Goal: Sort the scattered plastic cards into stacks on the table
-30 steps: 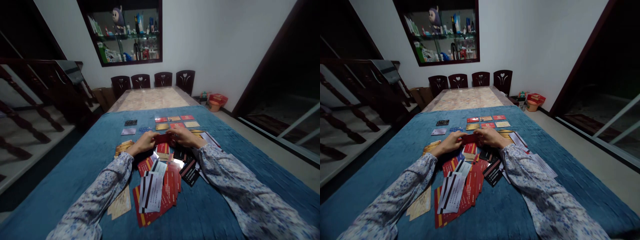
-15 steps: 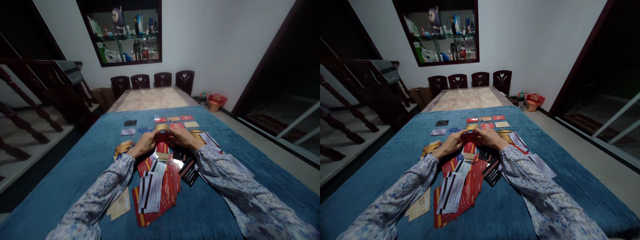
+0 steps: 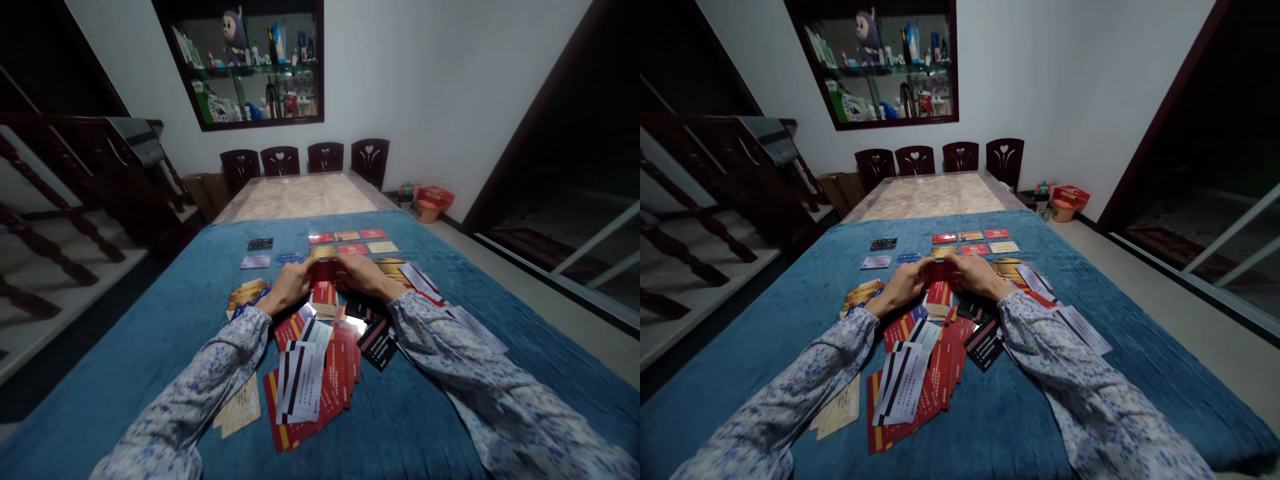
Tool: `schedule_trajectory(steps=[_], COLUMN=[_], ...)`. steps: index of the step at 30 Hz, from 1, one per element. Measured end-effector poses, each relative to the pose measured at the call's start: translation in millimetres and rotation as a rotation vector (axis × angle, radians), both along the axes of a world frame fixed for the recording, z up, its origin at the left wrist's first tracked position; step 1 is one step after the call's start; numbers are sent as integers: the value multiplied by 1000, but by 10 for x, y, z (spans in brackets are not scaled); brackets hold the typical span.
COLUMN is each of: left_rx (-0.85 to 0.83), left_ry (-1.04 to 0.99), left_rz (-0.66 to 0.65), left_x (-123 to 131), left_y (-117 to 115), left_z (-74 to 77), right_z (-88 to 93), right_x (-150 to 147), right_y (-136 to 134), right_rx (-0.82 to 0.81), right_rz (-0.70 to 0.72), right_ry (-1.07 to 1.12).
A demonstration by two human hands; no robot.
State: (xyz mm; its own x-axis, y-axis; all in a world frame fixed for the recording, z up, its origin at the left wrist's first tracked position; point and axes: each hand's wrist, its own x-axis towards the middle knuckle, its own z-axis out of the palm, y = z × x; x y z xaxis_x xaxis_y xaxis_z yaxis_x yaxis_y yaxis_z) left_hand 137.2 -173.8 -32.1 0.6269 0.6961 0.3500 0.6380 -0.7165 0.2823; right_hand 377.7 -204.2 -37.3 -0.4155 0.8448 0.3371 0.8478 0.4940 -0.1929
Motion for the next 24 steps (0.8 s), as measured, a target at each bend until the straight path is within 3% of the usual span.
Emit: schedule_trajectory(steps=[4, 16, 24], left_rx=[27, 21, 27], left_ry=[1, -68, -69], left_rz=[28, 6, -39], left_x=[8, 4, -12], left_y=[3, 15, 25], left_z=[-2, -22, -5], right_z=[-2, 15, -30], right_x=[-7, -36, 34], right_y=[12, -8, 45], right_rx=[19, 64, 121], right_rz=[66, 0, 90], right_ry=[33, -42, -23])
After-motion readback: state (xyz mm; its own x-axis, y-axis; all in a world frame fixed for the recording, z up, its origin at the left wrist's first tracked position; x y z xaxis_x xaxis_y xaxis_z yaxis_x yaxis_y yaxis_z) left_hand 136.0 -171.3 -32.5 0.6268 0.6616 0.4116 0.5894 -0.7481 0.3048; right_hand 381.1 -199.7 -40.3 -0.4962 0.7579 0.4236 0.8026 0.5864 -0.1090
